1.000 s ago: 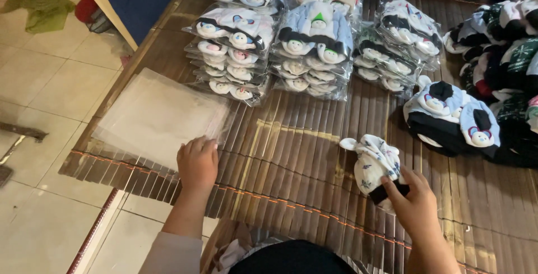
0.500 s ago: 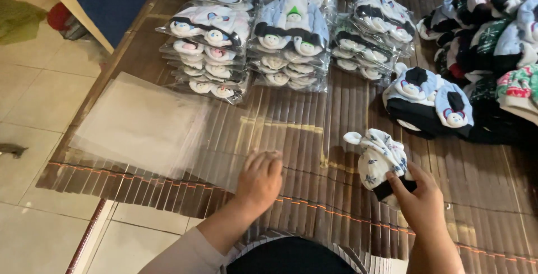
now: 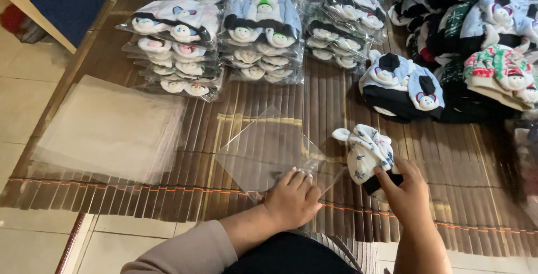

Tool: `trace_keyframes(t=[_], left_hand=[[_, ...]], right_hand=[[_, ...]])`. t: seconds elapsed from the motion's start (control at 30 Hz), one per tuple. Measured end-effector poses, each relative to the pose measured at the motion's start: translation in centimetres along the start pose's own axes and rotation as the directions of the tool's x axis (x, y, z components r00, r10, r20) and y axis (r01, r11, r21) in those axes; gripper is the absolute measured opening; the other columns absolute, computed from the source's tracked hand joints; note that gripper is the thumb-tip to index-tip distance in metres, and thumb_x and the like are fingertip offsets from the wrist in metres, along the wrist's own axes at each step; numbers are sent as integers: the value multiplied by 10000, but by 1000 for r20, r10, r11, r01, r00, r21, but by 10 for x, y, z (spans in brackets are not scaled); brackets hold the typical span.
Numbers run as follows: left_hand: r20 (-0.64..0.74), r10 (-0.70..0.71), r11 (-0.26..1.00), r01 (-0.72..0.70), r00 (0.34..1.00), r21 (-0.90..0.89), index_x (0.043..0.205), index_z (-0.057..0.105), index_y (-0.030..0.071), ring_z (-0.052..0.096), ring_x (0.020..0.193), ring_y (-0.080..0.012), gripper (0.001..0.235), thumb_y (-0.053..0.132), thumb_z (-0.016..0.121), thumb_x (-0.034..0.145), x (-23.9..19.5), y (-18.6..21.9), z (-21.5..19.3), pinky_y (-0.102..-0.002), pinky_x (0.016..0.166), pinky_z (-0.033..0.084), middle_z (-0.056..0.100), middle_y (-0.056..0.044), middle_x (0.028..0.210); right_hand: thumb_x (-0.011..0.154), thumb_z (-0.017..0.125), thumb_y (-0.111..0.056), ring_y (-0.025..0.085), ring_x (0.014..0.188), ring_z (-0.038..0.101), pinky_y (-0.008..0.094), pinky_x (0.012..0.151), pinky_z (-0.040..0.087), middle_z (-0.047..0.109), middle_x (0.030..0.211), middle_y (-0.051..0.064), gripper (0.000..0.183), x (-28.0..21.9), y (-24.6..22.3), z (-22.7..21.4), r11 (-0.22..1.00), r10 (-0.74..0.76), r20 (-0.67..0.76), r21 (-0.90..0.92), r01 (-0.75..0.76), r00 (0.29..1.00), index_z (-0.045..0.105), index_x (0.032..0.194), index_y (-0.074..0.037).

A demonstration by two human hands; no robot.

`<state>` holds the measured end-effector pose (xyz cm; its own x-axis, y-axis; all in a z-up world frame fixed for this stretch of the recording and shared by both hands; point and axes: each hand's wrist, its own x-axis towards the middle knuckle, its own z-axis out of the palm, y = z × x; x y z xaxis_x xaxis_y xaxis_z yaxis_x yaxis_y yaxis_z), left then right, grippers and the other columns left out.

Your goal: Folding and packaging small fabric items into clear plastic bags

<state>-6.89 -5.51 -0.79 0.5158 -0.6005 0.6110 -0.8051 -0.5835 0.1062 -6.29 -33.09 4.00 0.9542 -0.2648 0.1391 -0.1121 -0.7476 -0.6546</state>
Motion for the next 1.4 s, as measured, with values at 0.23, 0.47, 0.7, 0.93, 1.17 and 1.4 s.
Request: trace_keyframes(t=[0.23, 0.47, 0.7, 0.93, 1.17, 1.4], left_hand=[[175, -10, 982, -24, 985, 189, 1112, 485, 73, 660, 1225, -370, 256, 160, 670, 958, -7, -36, 13, -646, 1126, 439, 690, -232, 1239], [115, -123, 946, 81, 986, 313, 1029, 555, 107, 519, 818, -239, 186, 201, 601, 875, -20, -47, -3, -410, 811, 389, 609, -85, 937], [219, -414, 908, 387, 883, 158, 948, 610, 114, 621, 813, -298, 203, 225, 714, 814, -32, -29, -22, -470, 804, 400, 671, -72, 874], [122, -497, 846, 448, 859, 289, 896, 588, 109, 658, 752, -306, 61, 110, 606, 838, -32, -37, -19, -428, 696, 539, 686, -98, 848], [87, -550, 815, 511, 831, 274, 1004, 515, 95, 656, 754, -337, 118, 121, 552, 895, -33, -46, -11, -452, 670, 538, 600, -123, 871], [82, -506, 828, 458, 858, 323, 1021, 549, 88, 613, 767, -372, 356, 182, 670, 700, -39, -49, -1, -487, 610, 493, 553, -131, 868]], right_hand=[[871, 768, -187, 258, 914, 644, 357, 822, 502, 660, 1084, 132, 482, 0, 1, 2, 1000, -13, 6, 20, 13, 1000, 668, 1296, 19], [861, 761, -150, 262, 937, 655, 354, 826, 525, 665, 1127, 127, 467, -3, -7, 6, 996, -79, 35, 31, 78, 996, 666, 1283, 26], [852, 766, -131, 293, 965, 681, 372, 833, 560, 655, 1213, 153, 421, -4, -8, 8, 957, -285, 51, -50, 287, 957, 666, 1216, 55], [860, 761, -124, 303, 988, 674, 377, 848, 548, 657, 1225, 145, 408, -8, -8, 9, 934, -349, 33, -75, 350, 937, 679, 1230, 28], [828, 802, -148, 354, 1015, 691, 434, 840, 577, 677, 1205, 140, 431, -10, -2, 10, 944, -311, 34, -100, 313, 950, 697, 1235, -52], [802, 798, -188, 402, 1040, 695, 517, 840, 592, 677, 1199, 90, 514, -16, -2, 12, 954, -229, 60, -184, 236, 972, 693, 1305, -212]])
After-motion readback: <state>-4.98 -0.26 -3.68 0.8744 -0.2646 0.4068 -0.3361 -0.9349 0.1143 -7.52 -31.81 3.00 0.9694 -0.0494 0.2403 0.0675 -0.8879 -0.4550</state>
